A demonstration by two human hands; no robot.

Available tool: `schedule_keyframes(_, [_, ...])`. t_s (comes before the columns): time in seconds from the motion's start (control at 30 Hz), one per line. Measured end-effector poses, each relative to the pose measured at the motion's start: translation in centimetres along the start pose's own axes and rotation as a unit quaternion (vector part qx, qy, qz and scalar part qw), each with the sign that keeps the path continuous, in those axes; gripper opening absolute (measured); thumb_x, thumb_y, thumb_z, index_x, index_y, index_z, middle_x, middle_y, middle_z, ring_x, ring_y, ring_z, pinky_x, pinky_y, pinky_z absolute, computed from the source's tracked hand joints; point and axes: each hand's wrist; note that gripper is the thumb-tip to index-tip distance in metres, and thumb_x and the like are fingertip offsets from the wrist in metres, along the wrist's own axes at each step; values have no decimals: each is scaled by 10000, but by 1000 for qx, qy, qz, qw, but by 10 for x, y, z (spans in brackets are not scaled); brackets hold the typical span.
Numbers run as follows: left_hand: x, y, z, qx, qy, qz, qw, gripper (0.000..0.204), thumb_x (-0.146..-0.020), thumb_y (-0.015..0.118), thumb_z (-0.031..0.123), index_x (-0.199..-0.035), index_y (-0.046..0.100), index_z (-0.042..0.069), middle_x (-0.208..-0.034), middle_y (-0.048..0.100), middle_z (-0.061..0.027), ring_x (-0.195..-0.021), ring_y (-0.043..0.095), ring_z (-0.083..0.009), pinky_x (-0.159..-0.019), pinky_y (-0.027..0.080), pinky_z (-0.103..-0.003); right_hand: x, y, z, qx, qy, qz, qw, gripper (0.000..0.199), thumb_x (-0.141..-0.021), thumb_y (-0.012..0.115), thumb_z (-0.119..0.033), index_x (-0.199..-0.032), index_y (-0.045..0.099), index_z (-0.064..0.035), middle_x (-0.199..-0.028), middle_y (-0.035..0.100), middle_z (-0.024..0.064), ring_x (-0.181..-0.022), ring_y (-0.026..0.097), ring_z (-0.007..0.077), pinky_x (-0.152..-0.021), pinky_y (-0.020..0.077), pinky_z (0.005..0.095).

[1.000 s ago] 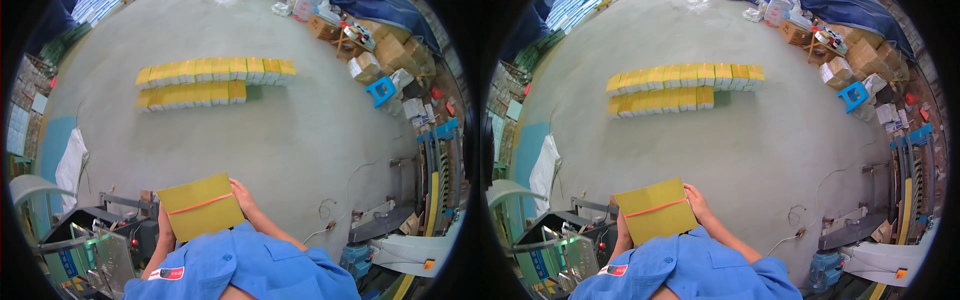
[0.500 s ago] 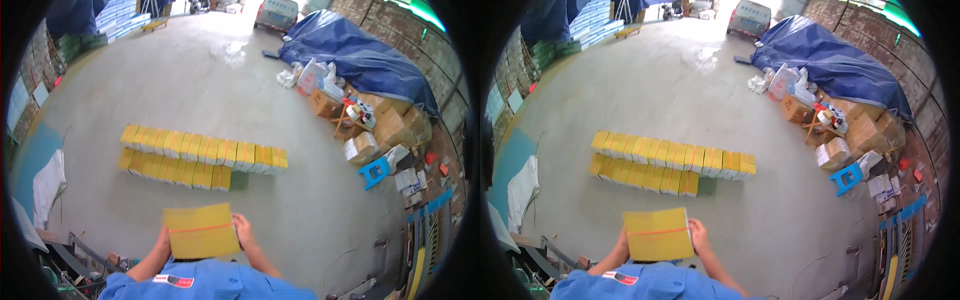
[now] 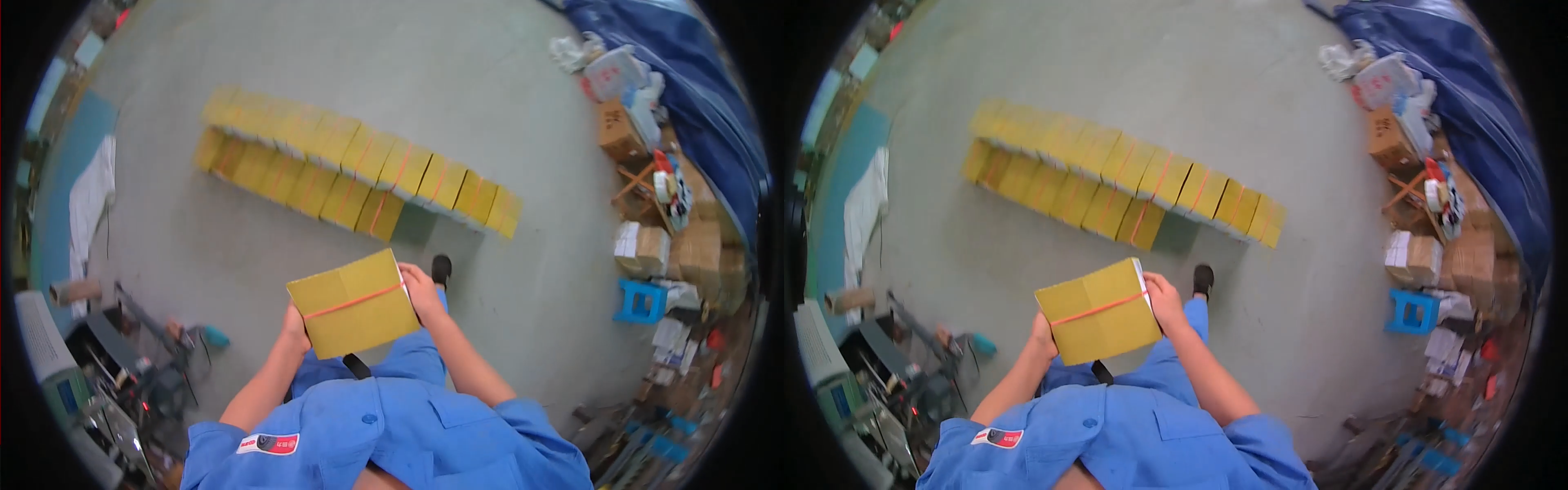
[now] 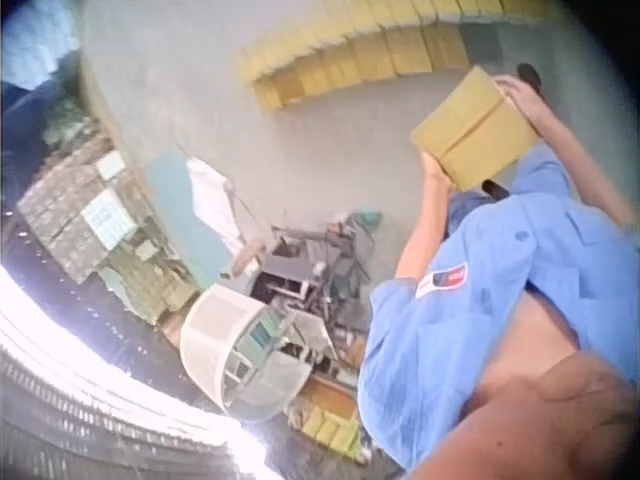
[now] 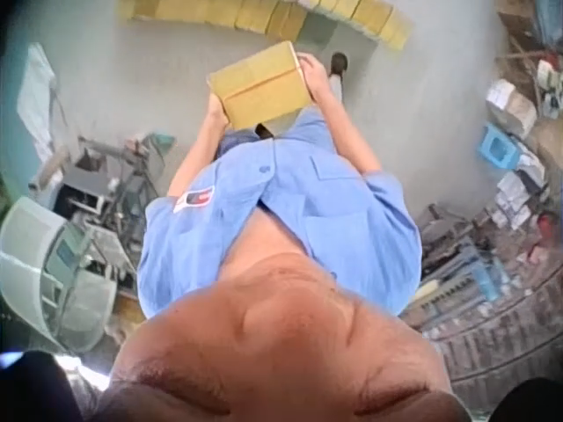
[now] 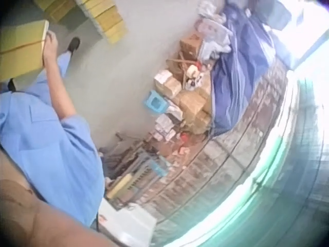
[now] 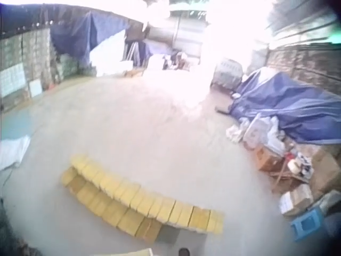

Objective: Bundling and organizing stacks of yellow paper using a strapping machine.

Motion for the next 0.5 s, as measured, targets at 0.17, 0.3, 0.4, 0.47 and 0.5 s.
schedule_keyframes(0.17, [-83,51,-70,144,13,78,986,554,-983,336,490,-1237,562,52,-1232,605,-139,-1109,601,-297,-931,511,-454,-111,-73,62,122,86,-100,984,305,-971,490,-163,-1180,623,14,-1127,654,73,-1043,592,163,-926,446,270])
schedule_keyframes(0.3, [-154,48,-157,217,-41,150,964,528,-988,353,478,-1250,555,65,-1251,599,-106,-1126,594,-285,-956,491,-445,-179,-118,105,122,194,-154,961,313,-972,483,-182,-1182,628,-1,-1141,653,78,-1059,588,158,-928,447,279])
schedule_keyframes(0.4, [-223,49,-205,248,-59,201,946,504,-990,369,455,-1260,542,65,-1260,591,-106,-1129,593,-277,-946,496,-442,-235,-146,131,154,210,-170,950,310,-966,490,-181,-1188,630,-14,-1147,650,67,-1063,584,162,-922,452,277])
schedule_keyframes(0.47, [-275,50,-229,258,-39,185,947,505,-991,373,460,-1268,532,68,-1268,585,-103,-1145,583,-268,-950,494,-438,-282,-169,163,170,201,-169,950,311,-966,492,-183,-1190,630,-18,-1149,648,65,-1065,582,166,-926,449,279])
schedule_keyframes(0.5, [-298,46,-240,267,-41,192,944,505,-991,373,460,-1268,532,68,-1268,585,-103,-1145,583,-268,-950,494,-438,-298,-174,176,179,190,-171,950,311,-965,495,-185,-1193,629,-22,-1151,647,62,-1067,580,169,-931,446,281])
Point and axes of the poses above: each hand's wrist, its own x-axis away from the middle knuckle, its own y-axis out of the palm, z = x × y
